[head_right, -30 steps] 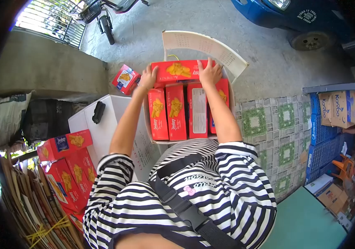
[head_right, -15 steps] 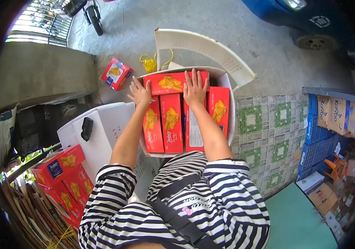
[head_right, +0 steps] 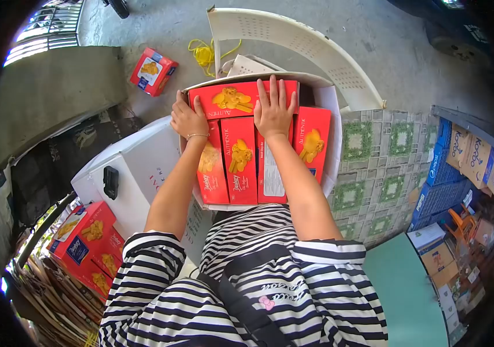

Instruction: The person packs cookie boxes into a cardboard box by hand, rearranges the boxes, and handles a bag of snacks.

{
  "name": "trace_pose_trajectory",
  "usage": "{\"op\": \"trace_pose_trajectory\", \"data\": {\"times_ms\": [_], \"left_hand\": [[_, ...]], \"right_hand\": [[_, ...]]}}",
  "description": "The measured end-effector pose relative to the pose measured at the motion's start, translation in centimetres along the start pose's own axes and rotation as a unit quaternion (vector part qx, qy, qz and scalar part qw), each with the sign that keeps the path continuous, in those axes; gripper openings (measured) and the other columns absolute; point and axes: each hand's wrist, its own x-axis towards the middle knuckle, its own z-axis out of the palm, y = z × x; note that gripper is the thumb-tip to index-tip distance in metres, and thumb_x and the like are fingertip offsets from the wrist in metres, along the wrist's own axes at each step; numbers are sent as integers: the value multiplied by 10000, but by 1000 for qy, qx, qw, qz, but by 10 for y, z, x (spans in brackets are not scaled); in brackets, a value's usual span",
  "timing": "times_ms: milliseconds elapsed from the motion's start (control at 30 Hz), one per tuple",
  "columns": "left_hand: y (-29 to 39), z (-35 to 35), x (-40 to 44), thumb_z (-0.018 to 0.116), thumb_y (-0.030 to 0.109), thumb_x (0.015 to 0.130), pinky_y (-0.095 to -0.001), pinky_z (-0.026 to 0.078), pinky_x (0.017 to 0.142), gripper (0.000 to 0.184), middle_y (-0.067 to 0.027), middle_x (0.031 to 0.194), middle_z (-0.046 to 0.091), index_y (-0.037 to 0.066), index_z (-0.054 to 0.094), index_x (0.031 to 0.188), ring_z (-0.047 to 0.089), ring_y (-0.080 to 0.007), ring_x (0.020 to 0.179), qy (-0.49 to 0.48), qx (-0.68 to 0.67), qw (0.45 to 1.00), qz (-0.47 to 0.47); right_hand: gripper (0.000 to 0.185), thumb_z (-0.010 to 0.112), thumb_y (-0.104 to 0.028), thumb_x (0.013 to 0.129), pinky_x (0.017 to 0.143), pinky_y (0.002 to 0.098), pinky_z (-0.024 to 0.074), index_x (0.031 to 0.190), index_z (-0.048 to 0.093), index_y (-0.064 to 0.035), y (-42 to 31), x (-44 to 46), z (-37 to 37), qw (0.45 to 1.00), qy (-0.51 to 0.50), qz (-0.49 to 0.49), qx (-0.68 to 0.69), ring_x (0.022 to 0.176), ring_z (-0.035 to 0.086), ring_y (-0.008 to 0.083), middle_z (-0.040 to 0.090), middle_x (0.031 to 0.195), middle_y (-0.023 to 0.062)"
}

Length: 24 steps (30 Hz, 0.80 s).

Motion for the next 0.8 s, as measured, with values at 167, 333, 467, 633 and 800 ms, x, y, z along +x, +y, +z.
{"op": "trace_pose_trajectory", "data": {"times_ms": [167, 333, 467, 633, 800], "left_hand": [[-2, 3, 0, 480, 323, 835, -367, 386, 746, 439, -54, 969, 542, 122, 447, 1224, 520, -233, 830, -2, -33, 999, -4], [0, 1, 0, 473, 247, 828, -363, 395, 730, 427, -47, 986, 547, 125, 445, 1237, 523, -239, 832, 0, -25, 1000, -3], [-1, 3, 0, 501, 184, 807, -360, 413, 710, 434, -47, 983, 547, 124, 453, 1234, 525, -235, 827, 2, -28, 1000, 2], [-1, 8, 1, 525, 156, 790, -352, 462, 625, 390, -39, 910, 561, 120, 500, 1177, 548, -229, 759, 47, -10, 999, 25], [-3, 7, -1, 485, 195, 835, -368, 467, 630, 359, -61, 906, 565, 147, 477, 1191, 559, -248, 784, 52, -13, 999, 8]], "right_hand": [[525, 426, -280, 818, 1033, 496, 168, 1337, 349, -251, 1, 1, 3, 1000, 18, -2, -11, 1277, 296, 249, 311, 1396, 59], [511, 431, -278, 811, 1034, 477, 180, 1319, 383, -247, 2, 2, 5, 999, 36, -1, -7, 1264, 321, 250, 340, 1379, 62], [512, 433, -276, 806, 1031, 480, 183, 1315, 391, -249, 1, 1, 7, 999, 41, -5, -5, 1262, 323, 255, 346, 1375, 67], [519, 443, -273, 806, 1029, 487, 181, 1320, 380, -243, 1, 2, 11, 998, 57, -15, -4, 1265, 313, 267, 334, 1380, 76], [497, 474, -304, 806, 1032, 481, 172, 1290, 427, -205, 2, -4, 7, 994, 85, -44, 46, 1270, 303, 272, 335, 1379, 92]]}}
